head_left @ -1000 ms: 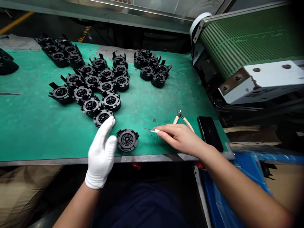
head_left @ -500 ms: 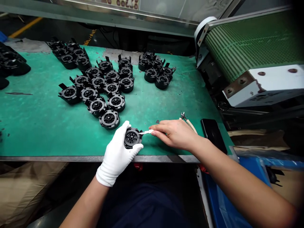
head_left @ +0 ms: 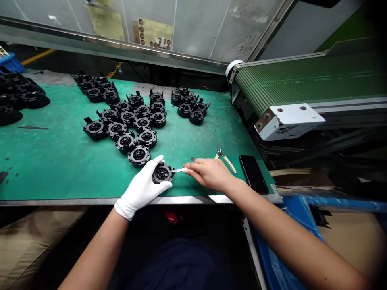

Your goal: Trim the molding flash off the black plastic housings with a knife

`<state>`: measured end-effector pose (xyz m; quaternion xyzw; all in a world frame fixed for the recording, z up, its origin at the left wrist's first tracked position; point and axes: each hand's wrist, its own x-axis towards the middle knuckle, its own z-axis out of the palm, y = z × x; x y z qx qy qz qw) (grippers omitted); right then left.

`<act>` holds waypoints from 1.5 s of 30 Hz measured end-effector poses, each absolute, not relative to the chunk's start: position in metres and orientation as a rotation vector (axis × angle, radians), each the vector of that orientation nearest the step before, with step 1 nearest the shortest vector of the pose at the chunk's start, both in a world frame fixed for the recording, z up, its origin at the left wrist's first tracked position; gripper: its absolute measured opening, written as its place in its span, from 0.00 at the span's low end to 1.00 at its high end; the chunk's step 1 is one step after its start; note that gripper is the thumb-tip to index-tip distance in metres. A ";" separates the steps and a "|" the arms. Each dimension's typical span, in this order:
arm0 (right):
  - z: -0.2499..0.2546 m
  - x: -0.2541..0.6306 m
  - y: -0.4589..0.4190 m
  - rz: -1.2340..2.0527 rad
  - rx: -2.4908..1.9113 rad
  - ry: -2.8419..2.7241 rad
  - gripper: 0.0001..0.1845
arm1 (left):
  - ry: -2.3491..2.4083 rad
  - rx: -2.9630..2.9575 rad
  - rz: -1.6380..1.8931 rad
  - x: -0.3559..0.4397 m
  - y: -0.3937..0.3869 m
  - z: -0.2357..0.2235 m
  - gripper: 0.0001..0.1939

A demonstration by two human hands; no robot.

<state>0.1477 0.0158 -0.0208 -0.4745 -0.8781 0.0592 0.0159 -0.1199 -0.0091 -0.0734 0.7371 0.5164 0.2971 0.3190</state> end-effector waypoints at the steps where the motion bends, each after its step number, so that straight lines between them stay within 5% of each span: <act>1: -0.021 0.147 0.015 0.175 -1.470 -2.731 0.21 | 1.350 1.940 0.781 -0.121 -0.009 -0.074 0.42; 12: -0.017 0.201 0.031 -0.144 -1.812 -2.523 0.23 | 1.249 1.968 0.743 -0.130 -0.011 -0.068 0.41; 20: -0.011 0.157 -0.009 0.403 -1.451 -2.713 0.21 | 1.277 1.945 0.699 -0.130 -0.014 -0.069 0.43; 33: -0.014 0.141 0.005 0.180 -1.476 -2.826 0.23 | 1.262 1.941 0.707 -0.126 -0.014 -0.068 0.40; 39: 0.001 0.210 0.032 -0.141 -2.140 -2.411 0.23 | 1.247 1.978 0.687 -0.132 -0.019 -0.065 0.40; 45: -0.001 0.218 0.009 0.429 -1.748 -2.347 0.20 | 1.233 1.954 0.650 -0.133 -0.019 -0.063 0.40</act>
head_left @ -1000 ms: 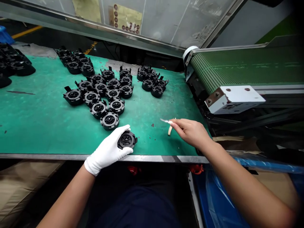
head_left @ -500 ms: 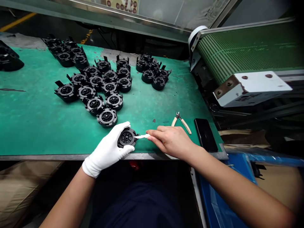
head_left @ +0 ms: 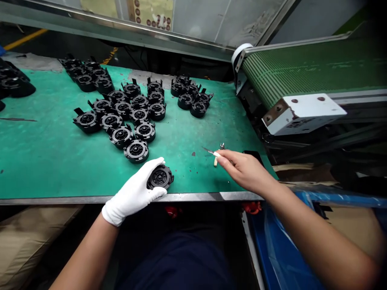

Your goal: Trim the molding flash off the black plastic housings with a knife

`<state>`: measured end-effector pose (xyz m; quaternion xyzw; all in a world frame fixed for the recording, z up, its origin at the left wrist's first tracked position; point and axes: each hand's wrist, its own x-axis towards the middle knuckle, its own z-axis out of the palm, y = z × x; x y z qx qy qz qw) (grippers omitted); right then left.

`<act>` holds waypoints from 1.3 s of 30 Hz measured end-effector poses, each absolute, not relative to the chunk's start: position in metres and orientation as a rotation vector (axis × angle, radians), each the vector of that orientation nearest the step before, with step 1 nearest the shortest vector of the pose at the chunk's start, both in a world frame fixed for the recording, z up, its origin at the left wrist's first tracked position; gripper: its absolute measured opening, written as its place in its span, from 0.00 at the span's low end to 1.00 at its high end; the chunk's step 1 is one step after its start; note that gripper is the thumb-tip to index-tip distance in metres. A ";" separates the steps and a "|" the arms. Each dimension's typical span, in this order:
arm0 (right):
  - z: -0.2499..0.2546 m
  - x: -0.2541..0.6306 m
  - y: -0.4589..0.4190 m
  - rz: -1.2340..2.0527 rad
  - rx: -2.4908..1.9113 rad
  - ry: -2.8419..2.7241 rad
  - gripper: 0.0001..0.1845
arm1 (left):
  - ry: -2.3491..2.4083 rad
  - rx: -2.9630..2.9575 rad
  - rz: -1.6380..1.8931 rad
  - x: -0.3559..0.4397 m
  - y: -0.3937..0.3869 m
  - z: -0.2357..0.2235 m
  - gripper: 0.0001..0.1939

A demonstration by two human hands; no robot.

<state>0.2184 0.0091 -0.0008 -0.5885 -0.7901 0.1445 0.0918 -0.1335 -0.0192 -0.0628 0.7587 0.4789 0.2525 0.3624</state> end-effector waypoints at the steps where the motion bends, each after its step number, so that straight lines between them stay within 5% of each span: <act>1: -0.006 0.211 0.003 0.514 -1.710 -2.336 0.20 | 1.227 1.951 0.631 -0.133 -0.019 -0.063 0.40; 10: -0.049 0.174 -0.037 0.918 -1.543 -2.254 0.19 | 1.205 1.879 0.595 -0.119 -0.028 -0.065 0.41; 17: -0.058 0.172 -0.050 0.831 -1.628 -2.288 0.21 | 1.391 1.851 0.800 -0.092 -0.044 -0.069 0.53; 39: -0.039 0.150 -0.043 0.504 -1.678 -2.577 0.22 | 1.423 1.979 0.900 -0.081 -0.037 -0.079 0.45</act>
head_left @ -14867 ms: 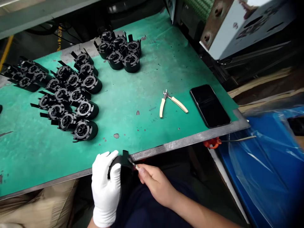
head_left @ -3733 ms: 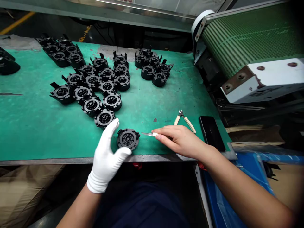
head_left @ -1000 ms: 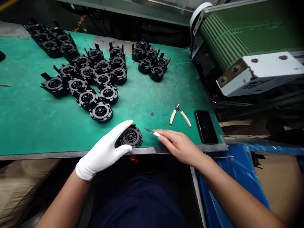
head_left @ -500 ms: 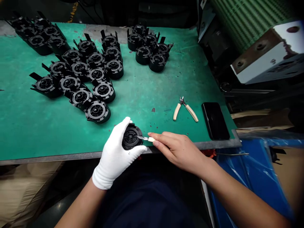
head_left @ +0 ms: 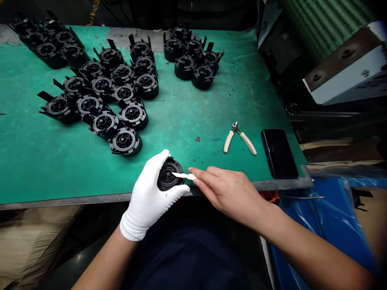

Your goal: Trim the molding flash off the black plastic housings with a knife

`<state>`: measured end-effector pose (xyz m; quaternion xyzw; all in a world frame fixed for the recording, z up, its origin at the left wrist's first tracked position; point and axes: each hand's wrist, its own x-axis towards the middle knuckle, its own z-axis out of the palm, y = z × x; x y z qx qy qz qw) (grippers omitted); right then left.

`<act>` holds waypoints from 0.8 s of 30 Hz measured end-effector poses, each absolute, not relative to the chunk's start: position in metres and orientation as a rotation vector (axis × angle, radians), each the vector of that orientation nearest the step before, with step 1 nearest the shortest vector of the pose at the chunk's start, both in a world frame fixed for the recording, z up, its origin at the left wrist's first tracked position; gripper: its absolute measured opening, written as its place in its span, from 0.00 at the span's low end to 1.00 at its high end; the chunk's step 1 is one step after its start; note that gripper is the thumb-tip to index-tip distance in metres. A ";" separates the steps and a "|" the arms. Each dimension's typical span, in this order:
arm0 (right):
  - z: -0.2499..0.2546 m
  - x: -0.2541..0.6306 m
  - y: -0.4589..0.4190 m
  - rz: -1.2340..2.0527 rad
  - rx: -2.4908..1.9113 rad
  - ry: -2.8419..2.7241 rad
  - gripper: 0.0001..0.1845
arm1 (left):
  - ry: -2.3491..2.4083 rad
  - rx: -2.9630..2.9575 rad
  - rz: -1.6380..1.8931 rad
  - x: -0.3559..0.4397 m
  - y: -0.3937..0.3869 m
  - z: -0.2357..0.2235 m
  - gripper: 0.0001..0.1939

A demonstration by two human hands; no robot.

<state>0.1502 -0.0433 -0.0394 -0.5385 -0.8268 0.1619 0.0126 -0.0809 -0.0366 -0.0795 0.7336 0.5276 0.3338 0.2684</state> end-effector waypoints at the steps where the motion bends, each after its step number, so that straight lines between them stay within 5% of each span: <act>1: -0.039 0.150 -0.044 0.489 -1.697 -2.577 0.22 | 1.421 1.984 0.901 -0.081 -0.037 -0.080 0.44; 24: -0.035 0.133 -0.059 0.465 -1.883 -2.540 0.23 | 1.413 2.015 0.965 -0.080 -0.038 -0.086 0.43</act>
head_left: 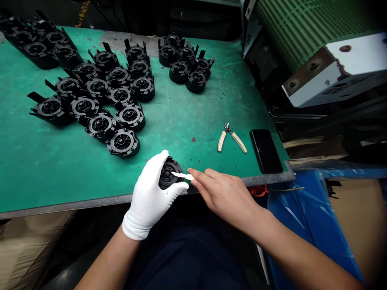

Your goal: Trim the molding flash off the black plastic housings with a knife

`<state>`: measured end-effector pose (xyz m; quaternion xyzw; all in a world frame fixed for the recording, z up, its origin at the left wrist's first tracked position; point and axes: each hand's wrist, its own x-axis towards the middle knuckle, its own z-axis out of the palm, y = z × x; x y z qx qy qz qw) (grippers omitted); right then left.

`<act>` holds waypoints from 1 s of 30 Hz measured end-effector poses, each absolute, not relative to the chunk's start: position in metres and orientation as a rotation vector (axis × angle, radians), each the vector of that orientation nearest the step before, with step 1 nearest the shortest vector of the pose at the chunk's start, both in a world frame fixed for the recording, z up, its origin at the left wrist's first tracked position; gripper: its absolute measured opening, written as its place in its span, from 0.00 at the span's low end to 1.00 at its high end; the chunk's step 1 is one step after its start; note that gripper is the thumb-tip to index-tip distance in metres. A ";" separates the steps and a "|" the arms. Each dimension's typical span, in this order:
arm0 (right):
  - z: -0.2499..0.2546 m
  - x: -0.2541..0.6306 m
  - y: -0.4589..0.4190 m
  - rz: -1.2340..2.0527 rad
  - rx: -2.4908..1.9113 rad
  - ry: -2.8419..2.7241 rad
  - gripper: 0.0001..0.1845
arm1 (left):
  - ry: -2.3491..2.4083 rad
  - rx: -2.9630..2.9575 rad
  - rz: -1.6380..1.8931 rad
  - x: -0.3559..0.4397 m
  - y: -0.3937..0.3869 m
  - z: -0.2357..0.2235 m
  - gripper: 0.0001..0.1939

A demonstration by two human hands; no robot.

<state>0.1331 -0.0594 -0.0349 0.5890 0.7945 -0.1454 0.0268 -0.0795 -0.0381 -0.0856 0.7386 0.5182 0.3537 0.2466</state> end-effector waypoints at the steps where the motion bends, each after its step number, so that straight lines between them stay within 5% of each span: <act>1: -0.035 0.134 -0.059 -0.460 1.811 2.465 0.22 | 1.410 2.014 0.974 -0.080 -0.038 -0.086 0.43; 30: -0.027 0.130 -0.060 -0.441 1.827 2.408 0.22 | 1.396 2.012 0.993 -0.080 -0.038 -0.087 0.42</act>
